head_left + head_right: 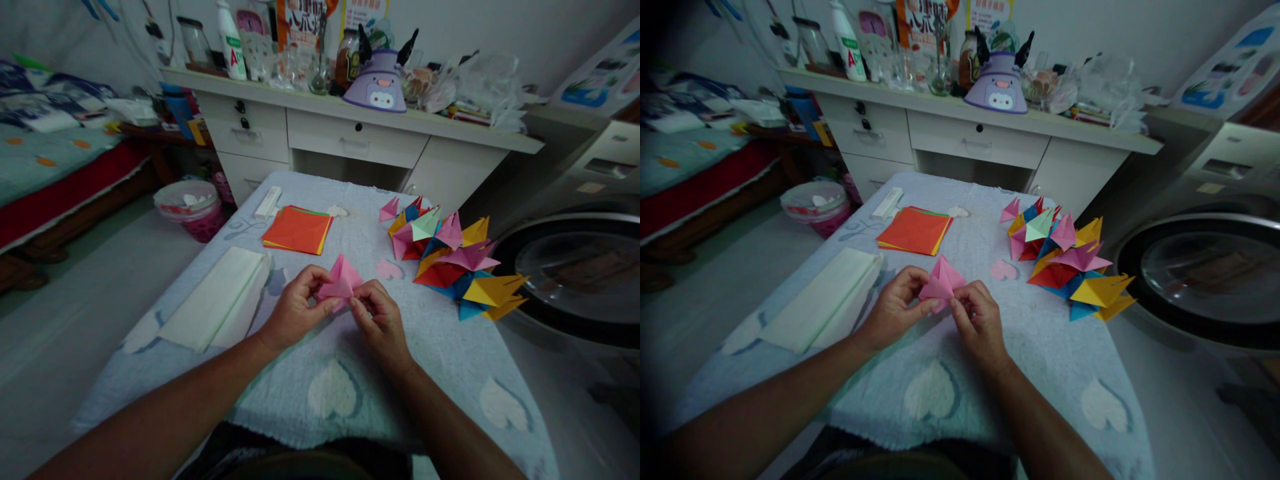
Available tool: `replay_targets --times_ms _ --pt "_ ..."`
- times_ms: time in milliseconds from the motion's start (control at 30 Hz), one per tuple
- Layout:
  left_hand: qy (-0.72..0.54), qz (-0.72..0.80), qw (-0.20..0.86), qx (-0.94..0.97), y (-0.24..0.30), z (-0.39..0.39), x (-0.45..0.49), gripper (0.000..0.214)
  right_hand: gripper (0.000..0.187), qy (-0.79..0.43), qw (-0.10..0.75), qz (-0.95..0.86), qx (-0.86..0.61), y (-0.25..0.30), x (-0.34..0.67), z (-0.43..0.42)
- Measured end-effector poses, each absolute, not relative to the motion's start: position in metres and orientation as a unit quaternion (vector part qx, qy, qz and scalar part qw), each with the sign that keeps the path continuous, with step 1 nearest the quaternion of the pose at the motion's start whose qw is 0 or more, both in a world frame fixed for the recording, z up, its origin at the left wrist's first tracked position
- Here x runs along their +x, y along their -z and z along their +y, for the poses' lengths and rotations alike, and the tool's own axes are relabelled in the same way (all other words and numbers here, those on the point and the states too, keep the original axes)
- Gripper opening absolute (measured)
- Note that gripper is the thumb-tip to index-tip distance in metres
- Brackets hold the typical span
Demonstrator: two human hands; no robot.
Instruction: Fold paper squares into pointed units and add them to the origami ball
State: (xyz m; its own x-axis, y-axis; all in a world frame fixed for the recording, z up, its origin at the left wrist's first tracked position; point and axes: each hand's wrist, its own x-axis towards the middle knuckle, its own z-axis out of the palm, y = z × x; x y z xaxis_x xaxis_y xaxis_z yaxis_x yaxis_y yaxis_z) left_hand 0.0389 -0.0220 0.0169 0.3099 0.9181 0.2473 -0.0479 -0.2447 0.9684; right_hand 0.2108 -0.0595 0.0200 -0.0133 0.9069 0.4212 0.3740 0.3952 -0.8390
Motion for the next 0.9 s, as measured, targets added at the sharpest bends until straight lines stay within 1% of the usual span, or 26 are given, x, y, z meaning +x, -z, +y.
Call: replay_targets --times_ms 67,100,133,167,267,300,367,433,467,500,533,600,633,733,900 --pt "-0.481 0.333 0.544 0.602 -0.0162 -0.0229 0.0398 0.052 0.013 -0.255 0.507 -0.669 -0.480 -0.0198 0.2107 -0.0594" --pt "-0.476 0.330 0.555 0.597 -0.0157 -0.0228 0.0398 0.060 0.012 -0.252 0.504 -0.675 -0.477 -0.0197 0.2105 -0.0595" --pt "-0.468 0.332 0.559 0.599 -0.0152 -0.0223 0.0394 0.061 0.012 -0.247 0.501 -0.681 -0.473 -0.0196 0.2103 -0.0597" --pt "-0.459 0.338 0.555 0.605 -0.0145 -0.0215 0.0387 0.056 0.011 -0.244 0.498 -0.688 -0.469 -0.0195 0.2100 -0.0600" --pt "-0.425 0.368 0.529 0.636 -0.0134 -0.0190 0.0359 0.026 0.004 -0.220 0.502 -0.691 -0.471 -0.0185 0.2094 -0.0610" --pt "-0.418 0.376 0.519 0.644 -0.0136 -0.0185 0.0352 0.021 0.003 -0.206 0.511 -0.685 -0.478 -0.0180 0.2095 -0.0612" --pt "-0.405 0.381 0.507 0.658 -0.0148 -0.0185 0.0345 0.018 0.022 -0.179 0.525 -0.669 -0.494 -0.0174 0.2102 -0.0613" --pt "-0.385 0.376 0.501 0.678 -0.0161 -0.0193 0.0351 0.019 0.042 -0.176 0.530 -0.662 -0.500 -0.0179 0.2112 -0.0611" --pt "-0.371 0.371 0.498 0.691 -0.0164 -0.0199 0.0357 0.021 0.047 -0.191 0.525 -0.664 -0.497 -0.0187 0.2116 -0.0609" --pt "-0.355 0.366 0.495 0.703 -0.0163 -0.0205 0.0365 0.022 0.045 -0.216 0.517 -0.669 -0.489 -0.0197 0.2120 -0.0608" --pt "-0.338 0.362 0.493 0.716 -0.0159 -0.0210 0.0373 0.023 0.038 -0.247 0.507 -0.673 -0.479 -0.0207 0.2123 -0.0606" --pt "-0.306 0.356 0.487 0.737 -0.0143 -0.0217 0.0390 0.025 0.016 -0.306 0.488 -0.672 -0.465 -0.0221 0.2128 -0.0605" --pt "-0.292 0.354 0.485 0.744 -0.0135 -0.0219 0.0397 0.025 0.014 -0.331 0.481 -0.666 -0.465 -0.0223 0.2130 -0.0604" --pt "-0.267 0.349 0.488 0.754 -0.0129 -0.0212 0.0410 0.025 0.023 -0.383 0.480 -0.632 -0.473 -0.0217 0.2135 -0.0606" --pt "-0.253 0.350 0.492 0.756 -0.0149 -0.0197 0.0416 0.018 0.029 -0.419 0.483 -0.600 -0.480 -0.0235 0.2133 -0.0611"
